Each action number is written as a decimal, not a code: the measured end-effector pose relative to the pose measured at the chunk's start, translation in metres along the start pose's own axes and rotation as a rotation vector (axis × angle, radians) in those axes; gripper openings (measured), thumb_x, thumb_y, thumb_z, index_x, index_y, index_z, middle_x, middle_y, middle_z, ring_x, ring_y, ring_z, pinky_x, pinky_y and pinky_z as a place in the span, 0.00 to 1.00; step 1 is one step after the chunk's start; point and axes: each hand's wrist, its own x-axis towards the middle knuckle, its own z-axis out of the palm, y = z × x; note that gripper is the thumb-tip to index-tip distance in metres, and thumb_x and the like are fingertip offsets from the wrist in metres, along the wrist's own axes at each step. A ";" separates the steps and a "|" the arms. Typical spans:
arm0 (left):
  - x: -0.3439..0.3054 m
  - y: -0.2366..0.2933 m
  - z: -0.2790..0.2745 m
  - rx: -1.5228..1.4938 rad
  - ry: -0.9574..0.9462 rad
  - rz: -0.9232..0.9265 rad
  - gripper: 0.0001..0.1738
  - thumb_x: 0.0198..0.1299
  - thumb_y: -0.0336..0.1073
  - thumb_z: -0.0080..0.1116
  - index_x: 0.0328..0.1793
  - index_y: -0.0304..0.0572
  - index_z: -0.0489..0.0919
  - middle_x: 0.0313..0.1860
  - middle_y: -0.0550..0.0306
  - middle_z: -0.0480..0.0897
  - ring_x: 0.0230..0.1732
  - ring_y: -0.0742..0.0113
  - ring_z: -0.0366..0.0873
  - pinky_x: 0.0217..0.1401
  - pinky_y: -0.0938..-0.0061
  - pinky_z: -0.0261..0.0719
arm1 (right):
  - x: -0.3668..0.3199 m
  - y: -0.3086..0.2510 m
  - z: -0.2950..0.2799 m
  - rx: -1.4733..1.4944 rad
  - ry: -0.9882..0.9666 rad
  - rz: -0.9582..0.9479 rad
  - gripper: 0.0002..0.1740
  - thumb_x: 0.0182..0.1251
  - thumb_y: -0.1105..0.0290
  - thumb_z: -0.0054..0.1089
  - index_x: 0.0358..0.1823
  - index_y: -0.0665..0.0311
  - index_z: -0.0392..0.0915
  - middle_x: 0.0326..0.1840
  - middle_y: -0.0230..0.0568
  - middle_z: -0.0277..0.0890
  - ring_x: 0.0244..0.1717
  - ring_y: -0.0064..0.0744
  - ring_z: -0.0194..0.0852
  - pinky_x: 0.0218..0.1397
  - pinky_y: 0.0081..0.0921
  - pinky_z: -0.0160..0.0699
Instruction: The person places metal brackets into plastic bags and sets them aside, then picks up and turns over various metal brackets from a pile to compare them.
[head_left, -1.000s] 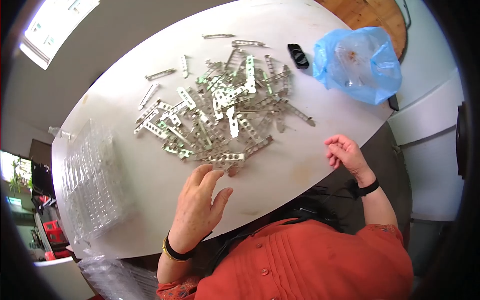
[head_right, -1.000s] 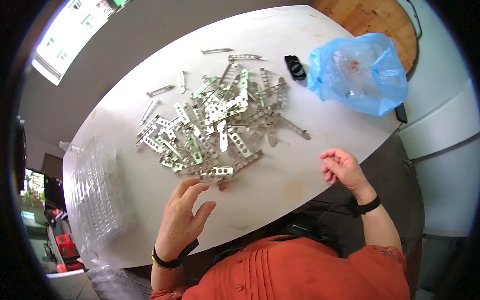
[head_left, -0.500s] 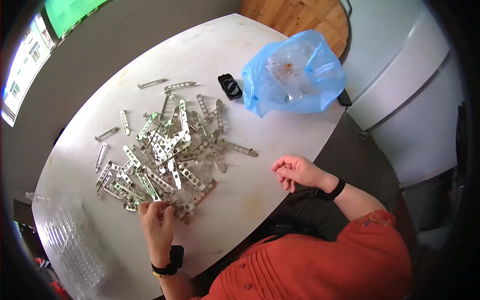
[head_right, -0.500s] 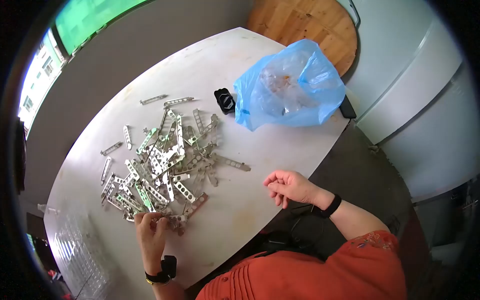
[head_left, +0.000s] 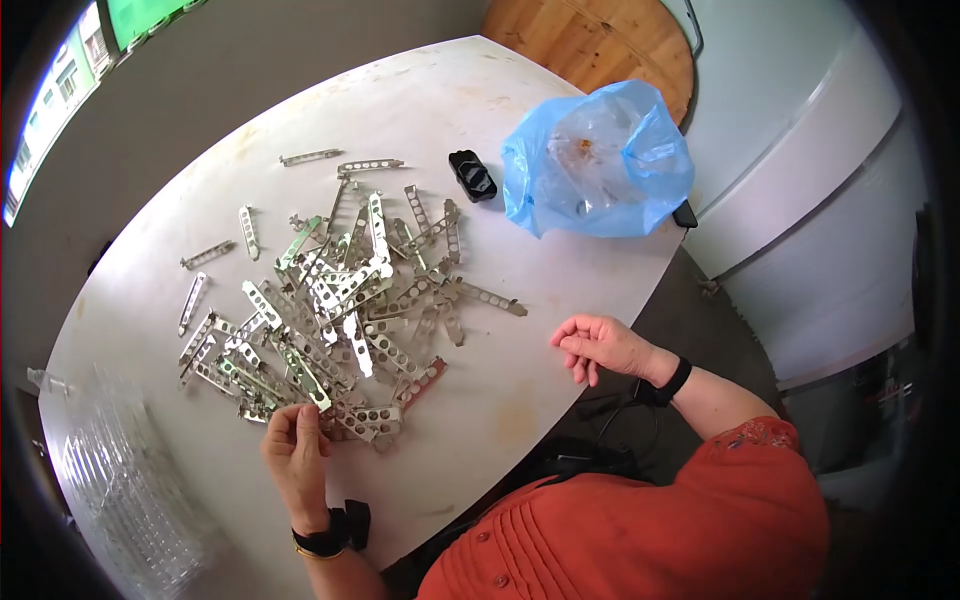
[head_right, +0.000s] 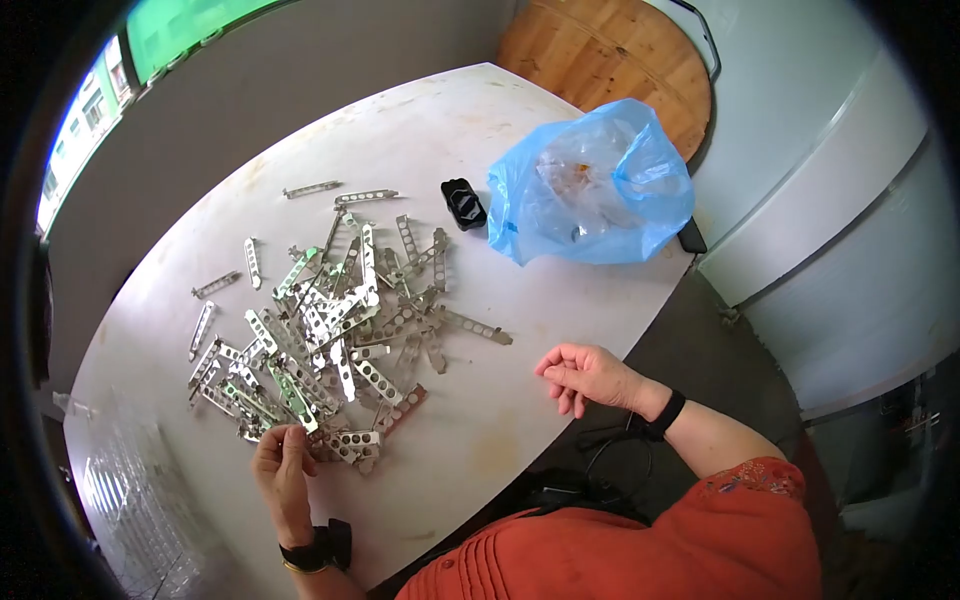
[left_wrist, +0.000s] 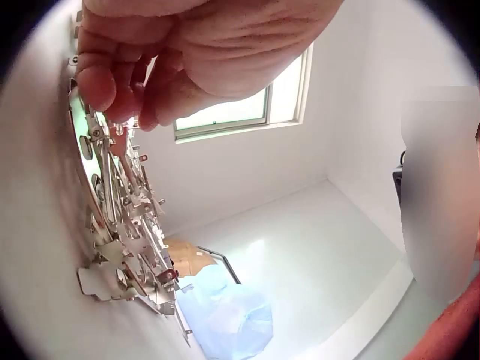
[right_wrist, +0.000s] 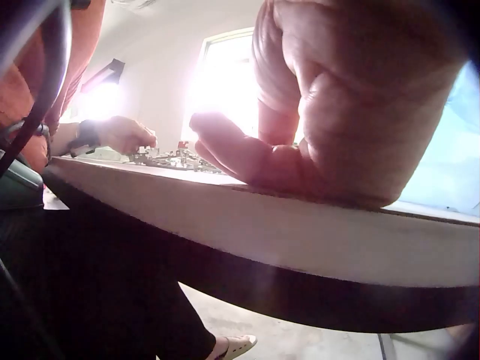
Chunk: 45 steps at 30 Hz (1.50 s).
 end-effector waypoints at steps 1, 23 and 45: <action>0.000 0.004 0.001 -0.001 0.008 0.009 0.12 0.73 0.38 0.57 0.41 0.35 0.79 0.21 0.66 0.74 0.20 0.81 0.67 0.23 0.84 0.63 | 0.000 0.001 0.000 -0.003 0.007 -0.002 0.14 0.79 0.65 0.52 0.56 0.68 0.74 0.33 0.37 0.79 0.27 0.23 0.84 0.22 0.17 0.82; 0.007 -0.012 -0.009 -0.176 -0.001 0.050 0.11 0.72 0.36 0.59 0.39 0.35 0.79 0.22 0.66 0.75 0.18 0.81 0.67 0.22 0.84 0.63 | 0.073 -0.102 -0.110 -0.661 0.593 -0.291 0.32 0.62 0.65 0.64 0.68 0.64 0.71 0.81 0.61 0.48 0.58 0.46 0.79 0.65 0.38 0.77; 0.007 -0.008 -0.009 -0.153 -0.031 0.020 0.11 0.71 0.37 0.60 0.40 0.36 0.80 0.20 0.67 0.75 0.18 0.82 0.68 0.20 0.84 0.63 | 0.138 -0.105 -0.136 -0.943 0.623 -0.285 0.20 0.61 0.64 0.64 0.55 0.57 0.85 0.79 0.52 0.59 0.76 0.52 0.61 0.77 0.36 0.60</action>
